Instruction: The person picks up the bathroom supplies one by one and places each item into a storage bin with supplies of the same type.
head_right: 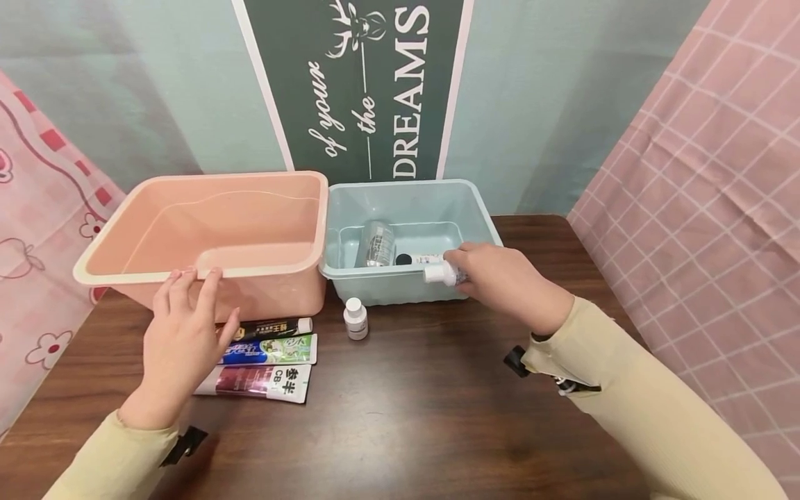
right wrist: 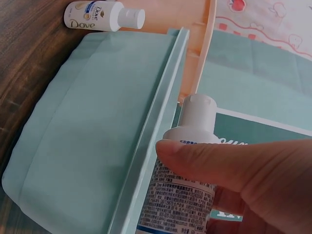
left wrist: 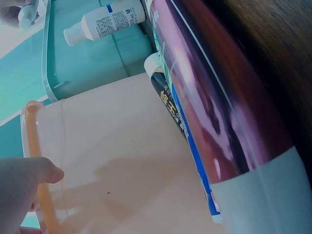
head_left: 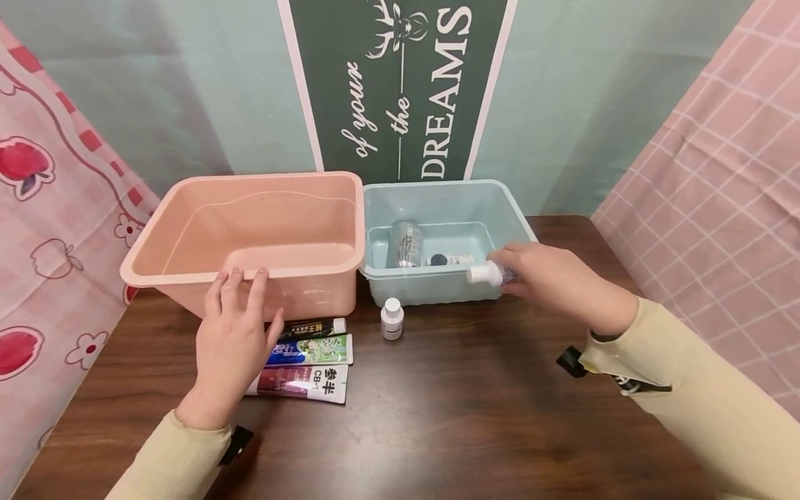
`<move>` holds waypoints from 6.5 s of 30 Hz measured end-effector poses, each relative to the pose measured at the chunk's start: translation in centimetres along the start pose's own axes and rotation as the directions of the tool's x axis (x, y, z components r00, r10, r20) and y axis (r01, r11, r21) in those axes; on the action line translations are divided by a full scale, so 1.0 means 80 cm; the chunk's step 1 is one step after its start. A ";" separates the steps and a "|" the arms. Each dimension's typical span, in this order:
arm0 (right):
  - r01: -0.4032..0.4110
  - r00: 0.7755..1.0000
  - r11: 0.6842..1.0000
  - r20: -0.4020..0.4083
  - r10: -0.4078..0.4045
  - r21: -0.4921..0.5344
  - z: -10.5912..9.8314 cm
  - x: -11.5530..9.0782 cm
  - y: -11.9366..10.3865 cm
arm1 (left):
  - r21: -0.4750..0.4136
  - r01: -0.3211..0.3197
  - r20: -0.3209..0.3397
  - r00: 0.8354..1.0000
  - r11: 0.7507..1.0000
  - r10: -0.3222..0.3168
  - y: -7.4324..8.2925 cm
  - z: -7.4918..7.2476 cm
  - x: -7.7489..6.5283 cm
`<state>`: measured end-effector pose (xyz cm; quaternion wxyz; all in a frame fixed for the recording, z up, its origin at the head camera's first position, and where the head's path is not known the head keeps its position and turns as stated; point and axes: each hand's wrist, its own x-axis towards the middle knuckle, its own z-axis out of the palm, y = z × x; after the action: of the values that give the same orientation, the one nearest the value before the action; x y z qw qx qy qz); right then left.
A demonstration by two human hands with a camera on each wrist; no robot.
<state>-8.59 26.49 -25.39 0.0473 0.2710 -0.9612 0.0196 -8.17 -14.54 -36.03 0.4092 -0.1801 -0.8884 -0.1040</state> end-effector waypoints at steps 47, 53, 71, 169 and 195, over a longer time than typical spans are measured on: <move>-0.055 0.998 0.998 0.032 0.054 0.035 -0.009 0.022 0.015 | 0.012 0.009 0.008 1.000 1.000 -0.009 0.001 0.001 -0.001; -0.056 0.998 0.998 0.025 0.056 0.025 -0.009 0.020 0.018 | 0.003 0.017 -0.024 1.000 1.000 -0.017 0.001 0.001 -0.001; -0.061 0.998 0.998 0.033 0.061 0.008 -0.009 0.024 0.032 | 0.005 0.016 -0.015 1.000 1.000 -0.016 0.004 0.002 0.001; -0.080 0.972 0.992 0.227 0.057 0.094 0.014 0.126 0.083 | 0.050 0.027 0.067 0.997 0.998 -0.031 0.007 -0.005 0.002; -0.033 0.955 0.990 0.296 -0.009 0.139 0.023 0.156 0.100 | 0.049 0.036 0.055 0.998 0.998 -0.039 0.006 -0.006 0.002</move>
<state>-23.50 26.69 -26.04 -0.1164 0.2676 -0.9553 0.0478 -7.78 -14.22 -35.57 0.3862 -0.1563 -0.9051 -0.0851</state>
